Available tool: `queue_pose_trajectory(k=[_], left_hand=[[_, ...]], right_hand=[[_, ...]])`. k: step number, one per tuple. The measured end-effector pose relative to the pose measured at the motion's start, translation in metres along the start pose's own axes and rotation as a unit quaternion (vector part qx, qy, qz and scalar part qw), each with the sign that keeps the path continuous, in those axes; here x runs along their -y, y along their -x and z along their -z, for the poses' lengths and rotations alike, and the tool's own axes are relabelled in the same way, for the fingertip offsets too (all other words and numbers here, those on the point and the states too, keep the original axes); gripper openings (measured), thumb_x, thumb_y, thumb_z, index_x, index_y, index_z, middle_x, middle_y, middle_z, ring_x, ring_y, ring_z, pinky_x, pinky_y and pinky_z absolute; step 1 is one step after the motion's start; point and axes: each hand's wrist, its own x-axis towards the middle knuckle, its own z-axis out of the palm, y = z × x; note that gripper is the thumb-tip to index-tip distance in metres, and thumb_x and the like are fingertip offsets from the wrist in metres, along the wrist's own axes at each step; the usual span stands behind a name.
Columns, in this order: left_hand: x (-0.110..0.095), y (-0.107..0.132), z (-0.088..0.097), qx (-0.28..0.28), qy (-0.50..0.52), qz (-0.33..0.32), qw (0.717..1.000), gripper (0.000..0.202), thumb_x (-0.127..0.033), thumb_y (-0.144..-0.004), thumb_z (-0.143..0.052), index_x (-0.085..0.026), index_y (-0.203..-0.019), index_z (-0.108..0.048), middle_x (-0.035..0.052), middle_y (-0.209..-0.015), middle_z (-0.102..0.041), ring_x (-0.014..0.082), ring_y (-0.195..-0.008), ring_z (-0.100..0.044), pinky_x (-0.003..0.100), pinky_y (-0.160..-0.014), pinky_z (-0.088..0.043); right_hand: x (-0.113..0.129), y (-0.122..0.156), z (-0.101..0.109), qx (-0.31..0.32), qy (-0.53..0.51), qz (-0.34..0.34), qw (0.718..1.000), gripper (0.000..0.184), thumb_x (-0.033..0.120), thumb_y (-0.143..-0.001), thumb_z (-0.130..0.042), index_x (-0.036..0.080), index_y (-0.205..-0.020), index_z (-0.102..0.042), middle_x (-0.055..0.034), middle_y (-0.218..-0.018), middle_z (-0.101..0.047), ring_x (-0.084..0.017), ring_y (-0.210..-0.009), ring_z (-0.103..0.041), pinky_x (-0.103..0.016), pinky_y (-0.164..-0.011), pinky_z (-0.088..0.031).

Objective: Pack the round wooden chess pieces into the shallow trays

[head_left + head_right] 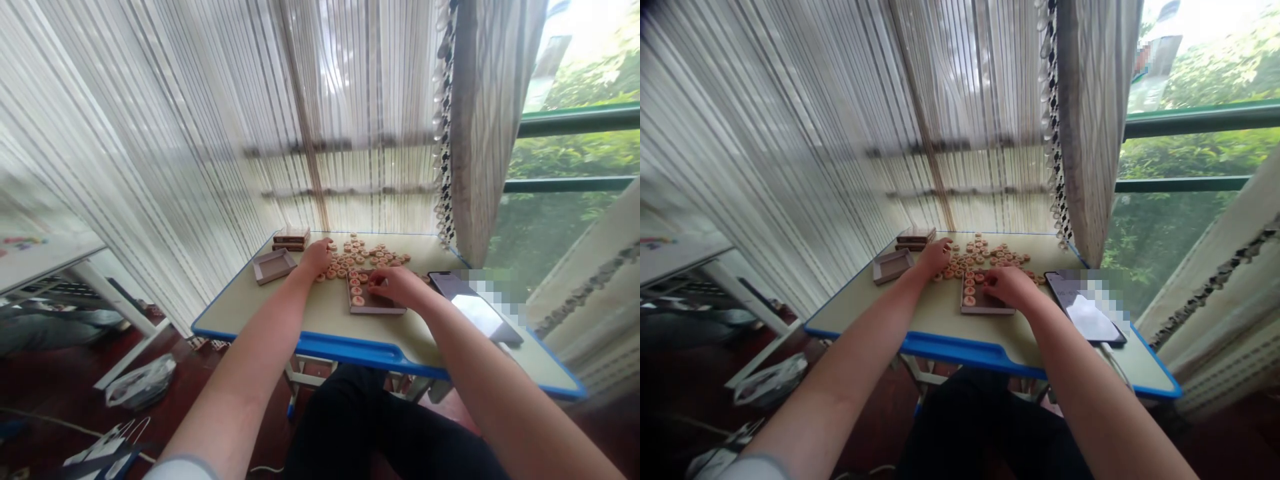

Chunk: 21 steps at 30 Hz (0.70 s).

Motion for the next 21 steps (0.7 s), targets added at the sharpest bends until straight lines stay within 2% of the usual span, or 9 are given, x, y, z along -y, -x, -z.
queue_pose_trajectory(k=[7,13,17,21], left_hand=[[0.003,0.002,-0.002,0.024,-0.030,0.001,0.999,0.033,-0.017,-0.078,-0.045,-0.018,-0.108,-0.060,0.0063,-0.097,-0.067,0.0169,-0.090,-0.060,0.027,-0.083,-0.045],[0.003,0.001,0.002,0.032,-0.056,0.066,0.996,0.035,-0.013,-0.078,-0.043,-0.018,-0.108,-0.061,0.0077,-0.103,-0.066,0.0174,-0.097,-0.059,0.027,-0.087,-0.044],[0.003,0.001,0.002,0.038,-0.052,0.091,0.994,0.039,-0.007,-0.074,-0.044,-0.018,-0.108,-0.061,0.0066,-0.103,-0.066,0.0154,-0.096,-0.059,0.025,-0.085,-0.045],[0.003,0.001,-0.001,0.079,-0.050,0.083,0.992,0.039,-0.007,-0.074,-0.044,-0.019,-0.107,-0.063,0.0074,-0.104,-0.066,0.0155,-0.096,-0.059,0.025,-0.085,-0.045]], right_hand=[[-0.006,0.001,-0.001,-0.015,0.057,0.018,0.998,0.024,0.048,-0.070,-0.060,0.028,-0.077,-0.071,-0.0027,-0.083,-0.067,-0.024,-0.092,-0.054,-0.031,-0.076,-0.040],[-0.002,0.004,0.001,-0.014,0.045,0.006,0.999,0.022,0.046,-0.067,-0.062,0.027,-0.074,-0.071,-0.0035,-0.084,-0.066,-0.025,-0.092,-0.053,-0.032,-0.077,-0.040],[-0.006,0.003,0.006,-0.087,0.020,-0.013,0.996,0.021,0.043,-0.070,-0.060,0.025,-0.074,-0.069,-0.0045,-0.087,-0.065,-0.023,-0.093,-0.052,-0.032,-0.082,-0.039],[-0.027,-0.004,0.008,-0.166,0.029,-0.124,0.978,0.026,0.043,-0.071,-0.056,0.023,-0.080,-0.069,-0.0076,-0.093,-0.063,-0.026,-0.096,-0.049,-0.033,-0.083,-0.039]])
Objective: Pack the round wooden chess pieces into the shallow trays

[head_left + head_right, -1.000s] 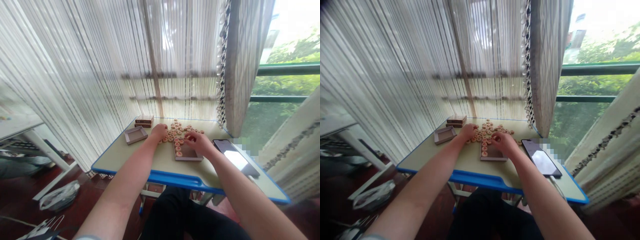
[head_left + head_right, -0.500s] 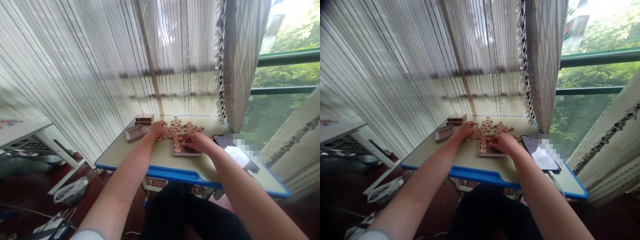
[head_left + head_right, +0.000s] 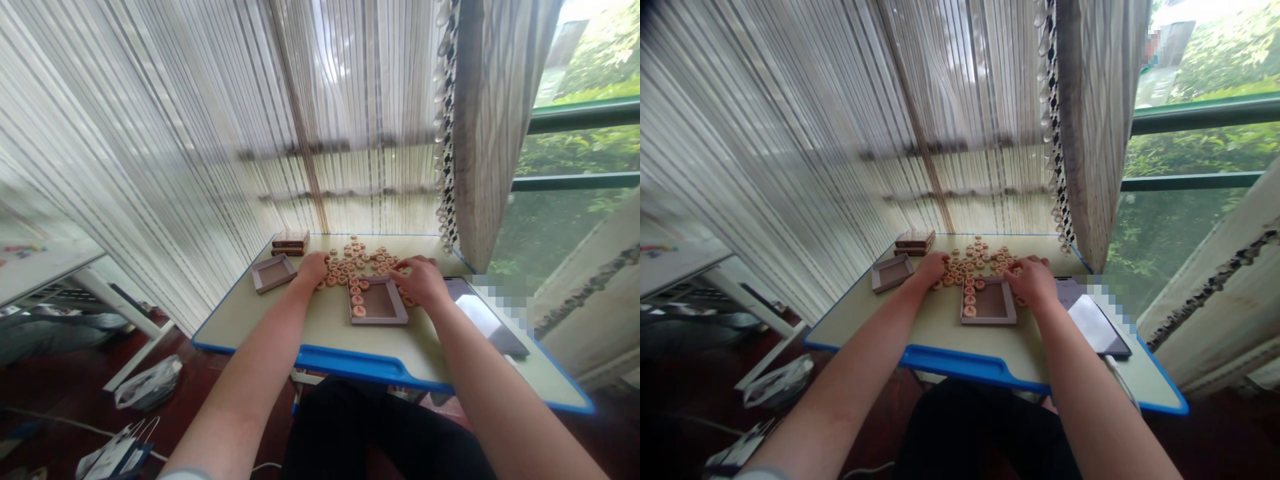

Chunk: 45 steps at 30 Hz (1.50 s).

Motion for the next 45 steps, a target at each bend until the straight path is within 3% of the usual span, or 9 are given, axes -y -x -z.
queue_pose_trajectory(k=[5,11,15,21,29,31,34,39,45], left_hand=[[-0.007,0.002,0.007,0.019,-0.012,-0.029,0.999,0.033,-0.017,-0.076,-0.046,-0.021,-0.101,-0.066,0.0065,-0.104,-0.066,0.0173,-0.096,-0.060,0.026,-0.087,-0.045],[-0.018,0.009,0.018,0.088,-0.022,-0.110,0.990,0.025,-0.035,-0.074,-0.055,-0.022,-0.089,-0.070,0.0043,-0.090,-0.069,0.0170,-0.082,-0.062,0.024,-0.078,-0.047],[-0.018,0.009,0.018,0.119,-0.009,-0.137,0.983,0.022,-0.032,-0.075,-0.056,-0.022,-0.089,-0.071,0.0035,-0.088,-0.069,0.0159,-0.080,-0.062,0.024,-0.077,-0.046],[-0.017,0.007,0.014,0.101,0.000,-0.129,0.987,0.027,-0.018,-0.073,-0.054,-0.022,-0.095,-0.069,0.0027,-0.096,-0.068,0.0146,-0.087,-0.060,0.023,-0.082,-0.044],[-0.024,0.012,0.008,0.043,-0.003,-0.166,0.985,0.023,-0.026,-0.081,-0.047,-0.020,-0.090,-0.068,0.0048,-0.090,-0.064,0.0147,-0.081,-0.058,0.024,-0.077,-0.045],[-0.027,0.013,0.007,0.029,-0.012,-0.153,0.988,0.027,-0.031,-0.085,-0.043,-0.020,-0.090,-0.067,0.0061,-0.093,-0.062,0.0158,-0.085,-0.057,0.026,-0.080,-0.044],[-0.029,0.013,0.006,0.016,-0.028,-0.134,0.990,0.034,-0.037,-0.088,-0.038,-0.019,-0.091,-0.067,0.0078,-0.097,-0.061,0.0175,-0.093,-0.055,0.028,-0.086,-0.042],[-0.027,0.012,0.003,0.014,-0.044,-0.132,0.990,0.031,-0.037,-0.087,-0.041,-0.021,-0.092,-0.066,0.0068,-0.095,-0.062,0.0184,-0.094,-0.055,0.029,-0.085,-0.042],[-0.023,0.011,0.001,0.003,-0.039,-0.140,0.989,0.028,-0.033,-0.087,-0.042,-0.021,-0.091,-0.066,0.0065,-0.092,-0.062,0.0188,-0.091,-0.055,0.030,-0.083,-0.043]], right_hand=[[-0.026,-0.017,-0.013,0.015,0.081,-0.096,0.992,0.033,0.045,-0.070,-0.054,0.019,-0.083,-0.070,-0.0118,-0.087,-0.065,-0.027,-0.090,-0.055,-0.036,-0.082,-0.038],[-0.035,-0.021,-0.022,0.041,0.079,-0.095,0.991,0.039,0.049,-0.070,-0.052,0.018,-0.087,-0.070,-0.0114,-0.087,-0.067,-0.027,-0.088,-0.058,-0.036,-0.084,-0.038],[-0.033,-0.018,-0.022,0.016,0.041,-0.110,0.993,0.039,0.046,-0.073,-0.051,0.020,-0.097,-0.067,-0.0100,-0.095,-0.066,-0.026,-0.092,-0.057,-0.036,-0.086,-0.038],[-0.032,-0.020,-0.023,0.040,0.044,-0.107,0.992,0.031,0.038,-0.077,-0.048,0.022,-0.093,-0.069,-0.0092,-0.098,-0.066,-0.024,-0.093,-0.058,-0.035,-0.089,-0.036],[-0.017,-0.017,-0.012,-0.020,0.002,-0.070,0.997,0.030,0.031,-0.080,-0.046,0.019,-0.097,-0.068,-0.0080,-0.099,-0.065,-0.021,-0.095,-0.056,-0.032,-0.092,-0.035],[-0.009,-0.030,-0.012,0.014,-0.013,-0.048,0.999,0.030,0.031,-0.079,-0.046,0.021,-0.098,-0.068,-0.0064,-0.100,-0.066,-0.020,-0.096,-0.056,-0.030,-0.090,-0.037],[0.003,-0.063,-0.022,0.148,0.014,-0.031,0.988,0.028,0.033,-0.075,-0.053,0.022,-0.096,-0.070,-0.0059,-0.096,-0.068,-0.021,-0.091,-0.058,-0.028,-0.083,-0.040],[0.015,-0.108,-0.053,0.186,0.073,0.020,0.980,0.034,0.040,-0.077,-0.052,0.023,-0.101,-0.069,-0.0073,-0.104,-0.065,-0.023,-0.100,-0.052,-0.031,-0.086,-0.039],[0.015,-0.128,-0.073,0.208,0.092,0.004,0.974,0.035,0.041,-0.076,-0.051,0.018,-0.093,-0.071,-0.0099,-0.093,-0.068,-0.024,-0.096,-0.054,-0.032,-0.085,-0.040]])
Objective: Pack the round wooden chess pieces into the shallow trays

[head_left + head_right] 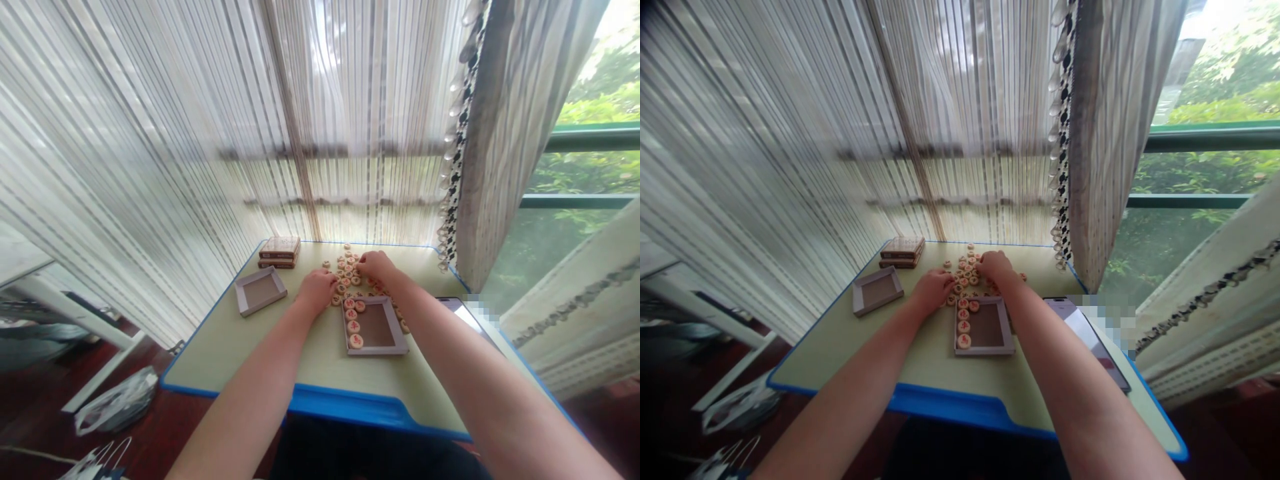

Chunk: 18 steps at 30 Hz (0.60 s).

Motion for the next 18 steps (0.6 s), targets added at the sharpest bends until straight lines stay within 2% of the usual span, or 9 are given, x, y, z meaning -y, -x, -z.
queue_pose_trajectory(k=[5,10,16,18], left_hand=[[-0.002,0.000,0.001,0.006,0.008,0.011,1.000,0.027,-0.030,-0.087,-0.041,-0.020,-0.091,-0.066,0.0072,-0.093,-0.063,0.0193,-0.093,-0.054,0.030,-0.085,-0.042],[-0.001,0.000,0.001,-0.005,0.001,0.001,1.000,0.027,-0.029,-0.086,-0.041,-0.020,-0.087,-0.066,0.0068,-0.091,-0.062,0.0194,-0.090,-0.055,0.030,-0.082,-0.044],[-0.001,0.000,0.001,0.001,0.004,0.002,1.000,0.027,-0.028,-0.087,-0.041,-0.019,-0.089,-0.066,0.0067,-0.091,-0.063,0.0187,-0.091,-0.055,0.030,-0.084,-0.042],[-0.001,0.000,0.000,-0.002,0.005,0.000,1.000,0.026,-0.028,-0.087,-0.042,-0.020,-0.090,-0.066,0.0066,-0.091,-0.063,0.0187,-0.090,-0.055,0.030,-0.084,-0.042]], right_hand=[[0.005,-0.003,-0.004,-0.008,-0.025,0.005,1.000,0.034,0.035,-0.076,-0.050,0.023,-0.103,-0.068,-0.0054,-0.099,-0.068,-0.019,-0.093,-0.057,-0.027,-0.085,-0.040],[0.010,0.000,-0.002,0.007,-0.023,0.012,1.000,0.031,0.031,-0.076,-0.050,0.023,-0.099,-0.069,-0.0040,-0.093,-0.070,-0.017,-0.085,-0.060,-0.025,-0.081,-0.042],[0.000,-0.001,0.011,0.068,0.002,-0.021,0.997,0.026,0.029,-0.065,-0.059,0.017,-0.084,-0.073,-0.0079,-0.081,-0.070,-0.022,-0.080,-0.062,-0.028,-0.074,-0.044],[0.000,-0.002,0.013,0.075,0.009,-0.023,0.997,0.028,0.031,-0.066,-0.059,0.018,-0.088,-0.073,-0.0076,-0.084,-0.070,-0.022,-0.082,-0.062,-0.028,-0.076,-0.044]])
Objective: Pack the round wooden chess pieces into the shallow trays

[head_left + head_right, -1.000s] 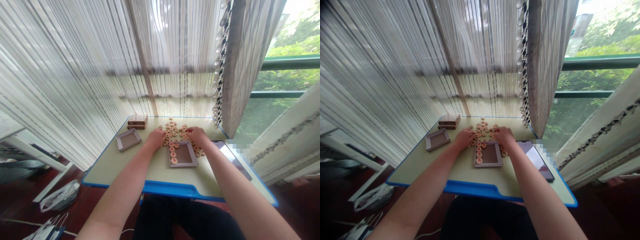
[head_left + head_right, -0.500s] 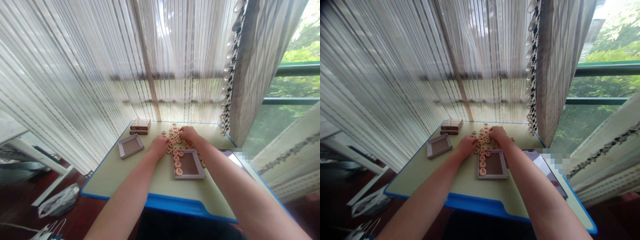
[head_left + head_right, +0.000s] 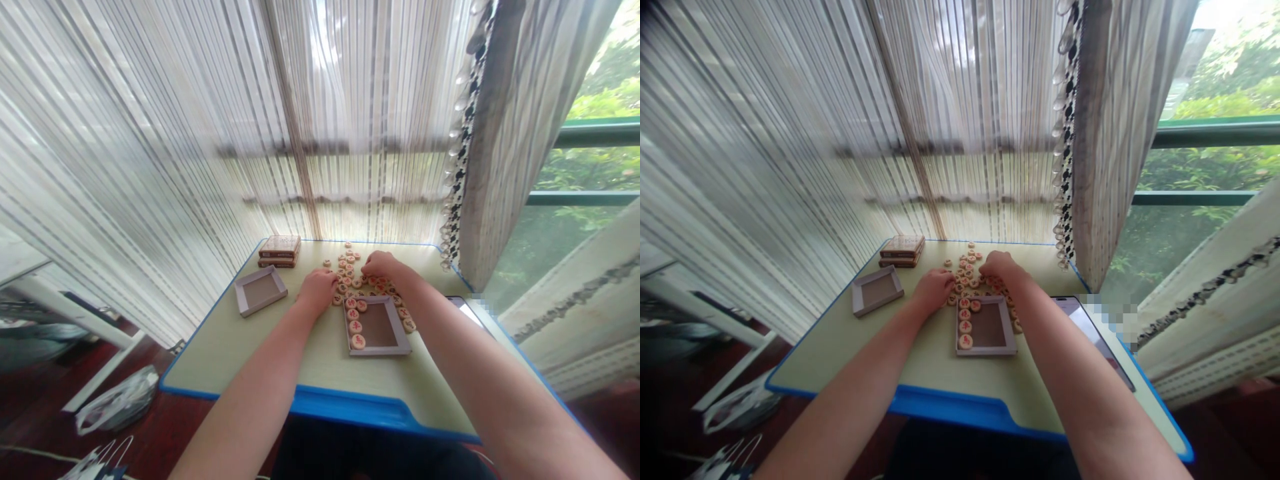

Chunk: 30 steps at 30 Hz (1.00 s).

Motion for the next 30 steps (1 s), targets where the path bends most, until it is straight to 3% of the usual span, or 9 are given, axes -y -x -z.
queue_pose_trajectory(k=[4,7,14,22,27,30], left_hand=[[0.001,0.000,-0.001,-0.004,0.002,-0.007,1.000,0.025,-0.027,-0.086,-0.043,-0.020,-0.091,-0.066,0.0062,-0.090,-0.063,0.0186,-0.090,-0.055,0.030,-0.082,-0.043],[0.002,-0.001,-0.002,-0.010,0.002,-0.013,1.000,0.025,-0.028,-0.086,-0.043,-0.020,-0.089,-0.067,0.0059,-0.089,-0.063,0.0185,-0.088,-0.055,0.030,-0.081,-0.043],[0.005,-0.001,-0.005,-0.029,0.003,-0.020,0.999,0.025,-0.027,-0.085,-0.044,-0.020,-0.089,-0.067,0.0055,-0.087,-0.064,0.0189,-0.086,-0.055,0.030,-0.079,-0.044],[0.007,-0.001,-0.003,-0.034,0.005,-0.012,0.999,0.027,-0.028,-0.086,-0.042,-0.020,-0.089,-0.067,0.0057,-0.088,-0.064,0.0187,-0.088,-0.056,0.030,-0.082,-0.044],[0.006,-0.002,0.000,-0.034,0.000,-0.002,0.999,0.028,-0.029,-0.086,-0.041,-0.019,-0.087,-0.068,0.0064,-0.089,-0.063,0.0185,-0.088,-0.056,0.030,-0.082,-0.044],[0.005,-0.001,0.002,-0.041,0.004,-0.003,0.999,0.029,-0.030,-0.086,-0.041,-0.019,-0.087,-0.067,0.0061,-0.089,-0.063,0.0182,-0.088,-0.055,0.030,-0.082,-0.044]], right_hand=[[0.006,-0.005,-0.003,-0.091,0.010,0.086,0.992,0.036,0.035,-0.079,-0.049,0.024,-0.110,-0.065,-0.0060,-0.109,-0.065,-0.020,-0.101,-0.055,-0.030,-0.093,-0.035],[0.010,-0.011,-0.007,-0.095,0.028,0.144,0.985,0.031,0.034,-0.082,-0.048,0.026,-0.105,-0.067,-0.0040,-0.113,-0.062,-0.019,-0.103,-0.053,-0.030,-0.097,-0.032],[0.010,-0.015,-0.013,-0.071,0.048,0.116,0.990,0.023,0.028,-0.072,-0.058,0.018,-0.088,-0.070,-0.0071,-0.087,-0.069,-0.020,-0.083,-0.060,-0.026,-0.075,-0.042],[0.013,-0.007,-0.009,-0.083,0.055,0.094,0.991,0.045,0.045,-0.080,-0.048,0.016,-0.111,-0.062,-0.0120,-0.100,-0.067,-0.023,-0.091,-0.060,-0.030,-0.077,-0.043],[0.010,0.000,-0.006,-0.071,0.062,0.142,0.985,0.025,0.028,-0.070,-0.059,0.019,-0.091,-0.070,-0.0071,-0.087,-0.070,-0.021,-0.081,-0.061,-0.027,-0.074,-0.042],[0.011,0.011,-0.003,-0.086,0.057,0.133,0.986,0.020,0.028,-0.074,-0.056,0.017,-0.083,-0.070,-0.0077,-0.083,-0.069,-0.020,-0.081,-0.061,-0.028,-0.074,-0.042]])
